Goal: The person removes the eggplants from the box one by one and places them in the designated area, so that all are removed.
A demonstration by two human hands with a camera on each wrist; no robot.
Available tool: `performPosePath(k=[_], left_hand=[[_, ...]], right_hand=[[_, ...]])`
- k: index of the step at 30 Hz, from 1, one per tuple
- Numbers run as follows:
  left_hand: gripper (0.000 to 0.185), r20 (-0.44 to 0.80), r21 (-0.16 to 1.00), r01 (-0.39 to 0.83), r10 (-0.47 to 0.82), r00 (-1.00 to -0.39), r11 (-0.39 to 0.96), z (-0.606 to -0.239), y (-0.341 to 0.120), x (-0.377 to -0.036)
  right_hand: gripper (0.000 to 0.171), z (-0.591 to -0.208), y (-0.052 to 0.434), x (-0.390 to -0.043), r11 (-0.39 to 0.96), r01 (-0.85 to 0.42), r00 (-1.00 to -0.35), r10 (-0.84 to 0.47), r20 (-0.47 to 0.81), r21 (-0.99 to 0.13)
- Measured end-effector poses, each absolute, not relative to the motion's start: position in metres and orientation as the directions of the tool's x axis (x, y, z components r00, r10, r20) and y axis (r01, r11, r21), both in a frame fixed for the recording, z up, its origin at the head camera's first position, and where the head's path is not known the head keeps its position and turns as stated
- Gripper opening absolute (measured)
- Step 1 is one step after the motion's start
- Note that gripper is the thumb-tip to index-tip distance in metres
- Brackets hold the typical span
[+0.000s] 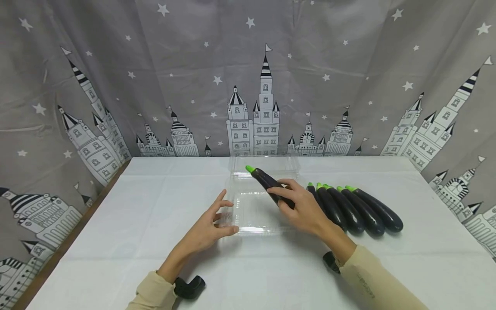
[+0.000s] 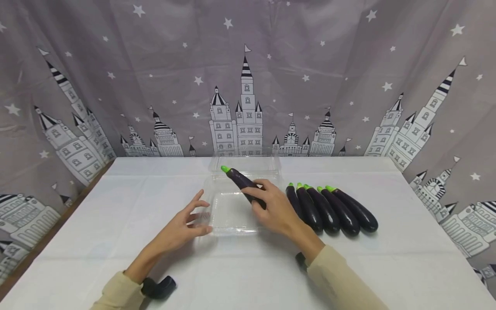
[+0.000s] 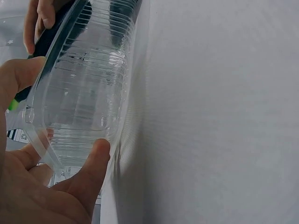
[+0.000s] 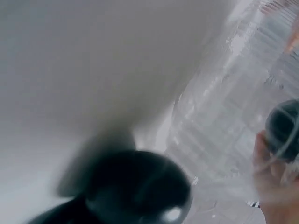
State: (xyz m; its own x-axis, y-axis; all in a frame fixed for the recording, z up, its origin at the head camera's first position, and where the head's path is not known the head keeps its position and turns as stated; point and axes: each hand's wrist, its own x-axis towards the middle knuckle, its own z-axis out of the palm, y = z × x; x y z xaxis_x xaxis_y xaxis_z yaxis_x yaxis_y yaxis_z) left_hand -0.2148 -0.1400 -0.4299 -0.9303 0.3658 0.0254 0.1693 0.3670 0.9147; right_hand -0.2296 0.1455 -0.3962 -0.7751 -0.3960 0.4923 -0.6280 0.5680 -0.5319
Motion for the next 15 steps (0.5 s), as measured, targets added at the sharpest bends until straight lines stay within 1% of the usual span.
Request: performPosePath(k=[7, 15], left_hand=[[0.059, 0.026, 0.913, 0.176, 0.378, -0.926, 0.368, -0.43, -0.141, -0.215], [0.062, 0.034, 0.911, 0.187, 0.385, -0.922, 0.368, -0.431, -0.141, -0.216]], right_hand=[[0.039, -0.392, 0.167, -0.222, 0.606, -0.605, -0.79, -0.377, 0.483, -0.517], [0.039, -0.39, 0.192, -0.215, 0.643, -0.603, -0.787, -0.383, 0.484, -0.472]])
